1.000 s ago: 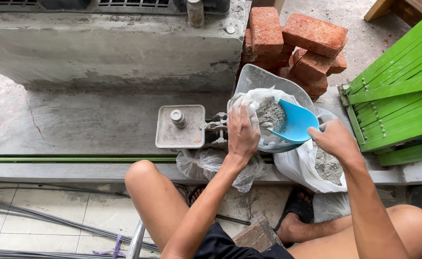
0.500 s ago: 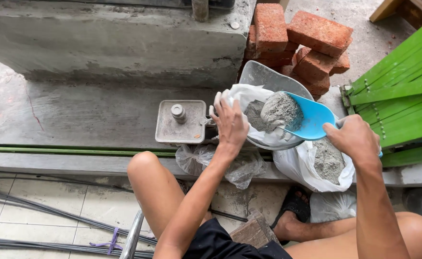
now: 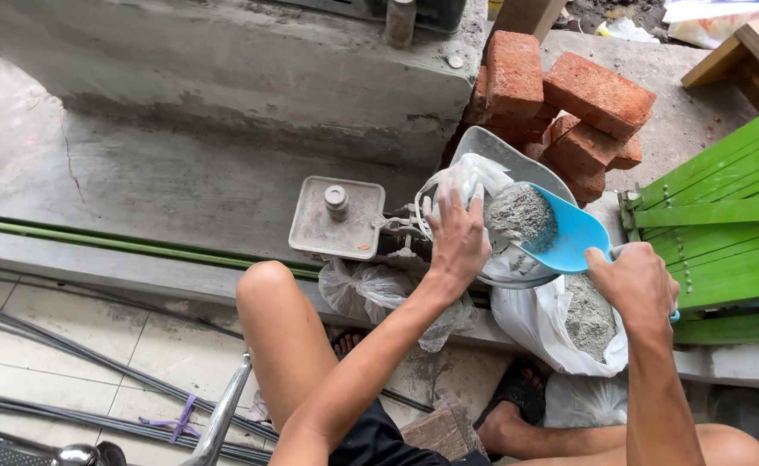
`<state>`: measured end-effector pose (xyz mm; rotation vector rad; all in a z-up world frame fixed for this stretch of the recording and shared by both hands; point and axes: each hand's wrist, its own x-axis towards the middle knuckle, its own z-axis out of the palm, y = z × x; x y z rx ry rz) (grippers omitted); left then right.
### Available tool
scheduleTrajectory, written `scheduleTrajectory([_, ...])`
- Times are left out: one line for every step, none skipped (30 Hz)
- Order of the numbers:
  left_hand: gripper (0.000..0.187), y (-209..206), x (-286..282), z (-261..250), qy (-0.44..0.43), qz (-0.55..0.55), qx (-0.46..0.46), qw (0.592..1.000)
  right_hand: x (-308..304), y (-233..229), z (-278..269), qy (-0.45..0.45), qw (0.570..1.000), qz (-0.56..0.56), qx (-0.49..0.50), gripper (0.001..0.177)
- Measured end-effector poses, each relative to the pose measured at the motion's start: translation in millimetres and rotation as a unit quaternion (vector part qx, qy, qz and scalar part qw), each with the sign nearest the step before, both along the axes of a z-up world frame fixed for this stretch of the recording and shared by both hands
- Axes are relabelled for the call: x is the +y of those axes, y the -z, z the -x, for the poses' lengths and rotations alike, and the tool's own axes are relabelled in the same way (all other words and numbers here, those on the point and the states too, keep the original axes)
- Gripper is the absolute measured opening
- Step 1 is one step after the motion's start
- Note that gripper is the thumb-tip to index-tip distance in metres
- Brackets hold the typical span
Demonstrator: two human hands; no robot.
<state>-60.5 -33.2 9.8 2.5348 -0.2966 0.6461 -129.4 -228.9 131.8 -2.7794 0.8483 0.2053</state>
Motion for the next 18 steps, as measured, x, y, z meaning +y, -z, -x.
scheduleTrajectory([0.084, -2, 1, 3, -0.001, 0.000, 0.000, 1.000, 0, 0, 2, -0.001, 1.000, 0.000, 0.000, 0.044])
scheduleTrajectory([0.076, -3, 1, 6, 0.003, 0.001, 0.011, 1.000, 0, 1, 4, 0.001, 1.000, 0.001, -0.008, 0.042])
scheduleTrajectory([0.069, -6, 1, 7, 0.007, 0.001, 0.020, 1.000, 0, 0, 4, 0.003, 1.000, 0.000, -0.018, 0.041])
scheduleTrajectory([0.069, -5, 5, 2, 0.007, 0.000, 0.018, 1.000, 3, -1, 0, 0.003, 1.000, 0.000, -0.021, 0.041])
scheduleTrajectory([0.062, 0, 6, 3, 0.021, 0.010, 0.015, 1.000, 4, -1, 1, 0.008, 1.000, -0.007, -0.018, 0.041])
scheduleTrajectory([0.055, 5, 7, 4, 0.035, 0.020, 0.012, 0.999, 4, 0, 2, 0.013, 1.000, -0.014, -0.016, 0.041])
scheduleTrajectory([0.055, 14, 5, 4, 0.037, 0.021, 0.015, 0.999, 2, 1, 3, 0.014, 1.000, -0.013, -0.013, 0.041])
scheduleTrajectory([0.060, 22, 3, 4, 0.045, 0.028, 0.004, 0.999, 1, 1, 4, 0.011, 1.000, -0.010, -0.010, 0.042])
scheduleTrajectory([0.065, 29, 5, 0, 0.050, 0.032, -0.011, 0.998, 2, 1, 1, 0.005, 1.000, -0.009, -0.012, 0.043])
scheduleTrajectory([0.065, 26, 8, 0, 0.049, 0.031, -0.012, 0.998, 1, 3, 1, 0.003, 1.000, -0.009, -0.013, 0.043])
scheduleTrajectory([0.067, 24, 9, 0, 0.048, 0.040, -0.033, 0.998, -1, 5, 2, 0.008, 1.000, -0.016, -0.025, 0.042])
scheduleTrajectory([0.069, 22, 9, 1, 0.047, 0.049, -0.053, 0.996, -3, 7, 3, 0.012, 0.999, -0.023, -0.036, 0.041])
scheduleTrajectory([0.069, 17, 10, 0, 0.047, 0.051, -0.053, 0.996, -2, 7, 2, 0.013, 0.999, -0.021, -0.036, 0.041])
scheduleTrajectory([0.070, 13, 11, -2, 0.041, 0.042, -0.023, 0.998, -2, 6, 1, 0.011, 0.999, -0.010, -0.038, 0.042])
scheduleTrajectory([0.072, 9, 13, -3, 0.035, 0.033, 0.008, 0.999, -1, 7, 0, 0.009, 0.999, -0.001, -0.038, 0.044])
scheduleTrajectory([0.072, 13, 11, 1, 0.035, 0.034, 0.010, 0.999, -2, 6, 5, 0.009, 0.999, 0.000, -0.036, 0.044])
scheduleTrajectory([0.065, 14, 11, 0, 0.032, 0.036, -0.003, 0.999, -1, 4, 6, 0.015, 0.999, 0.004, -0.042, 0.045])
scheduleTrajectory([0.059, 14, 11, -1, 0.029, 0.038, -0.016, 0.999, 0, 1, 7, 0.020, 0.999, 0.008, -0.047, 0.046])
